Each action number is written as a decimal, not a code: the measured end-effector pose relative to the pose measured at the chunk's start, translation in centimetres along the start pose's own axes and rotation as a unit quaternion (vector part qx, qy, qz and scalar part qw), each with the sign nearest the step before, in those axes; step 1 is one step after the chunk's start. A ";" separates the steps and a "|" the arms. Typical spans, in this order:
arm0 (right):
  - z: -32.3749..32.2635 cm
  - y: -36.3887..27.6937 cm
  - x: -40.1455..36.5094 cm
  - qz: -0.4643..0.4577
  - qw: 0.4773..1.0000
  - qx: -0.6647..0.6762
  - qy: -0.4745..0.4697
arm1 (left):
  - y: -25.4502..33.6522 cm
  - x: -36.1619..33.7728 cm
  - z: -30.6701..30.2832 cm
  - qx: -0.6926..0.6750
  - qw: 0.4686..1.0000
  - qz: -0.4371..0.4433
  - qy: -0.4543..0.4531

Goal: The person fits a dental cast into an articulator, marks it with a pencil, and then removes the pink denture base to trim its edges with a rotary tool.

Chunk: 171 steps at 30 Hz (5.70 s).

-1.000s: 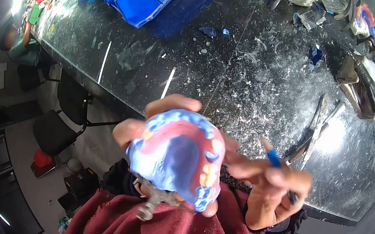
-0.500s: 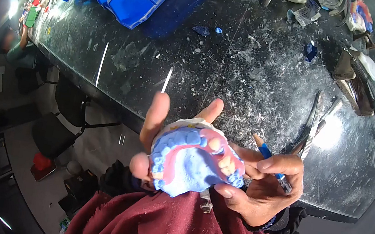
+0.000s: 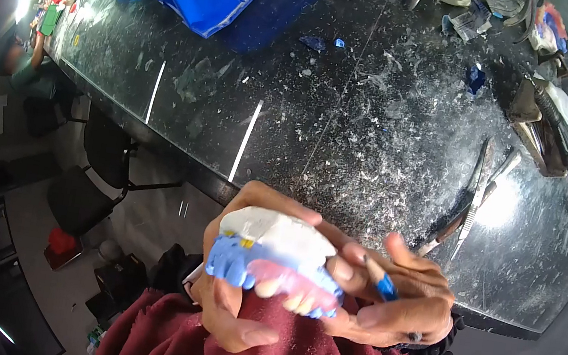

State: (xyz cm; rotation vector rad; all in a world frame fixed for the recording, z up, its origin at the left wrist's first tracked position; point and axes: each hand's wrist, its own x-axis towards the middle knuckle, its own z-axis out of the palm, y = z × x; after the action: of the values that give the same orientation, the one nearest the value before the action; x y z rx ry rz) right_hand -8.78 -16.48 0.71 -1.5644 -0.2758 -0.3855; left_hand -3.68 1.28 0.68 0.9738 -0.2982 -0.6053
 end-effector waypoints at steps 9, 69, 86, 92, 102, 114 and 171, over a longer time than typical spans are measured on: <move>0.8 1.2 -0.5 -0.091 0.996 -0.005 0.024 | -1.0 1.3 3.2 -0.093 0.983 0.118 0.110; 0.1 0.0 -1.0 -0.132 0.964 -0.224 0.062 | -1.8 1.6 3.9 0.548 0.722 0.370 0.204; 1.7 1.2 -1.1 -0.158 0.951 -0.197 0.180 | -1.3 3.3 1.7 0.369 0.849 0.368 0.084; 2.1 0.4 -0.6 -0.120 0.959 -0.149 0.210 | -1.9 3.7 1.9 0.315 0.868 0.372 0.094; 0.6 -1.1 -0.6 0.012 0.985 -0.041 0.170 | -1.8 2.2 2.5 0.205 0.952 0.216 0.067; 1.1 -0.6 -0.1 0.040 0.977 0.071 0.196 | -1.7 2.4 0.5 0.334 0.902 0.272 -0.028; 1.1 0.4 -0.8 0.002 0.982 0.151 0.115 | 4.5 2.5 3.8 0.758 0.608 0.230 0.060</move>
State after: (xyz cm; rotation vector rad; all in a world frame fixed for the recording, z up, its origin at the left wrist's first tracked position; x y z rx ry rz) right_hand -9.33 -15.38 0.03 -1.2108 -0.1447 -0.4931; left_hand -2.05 -0.93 6.44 2.4536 -0.9820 0.4181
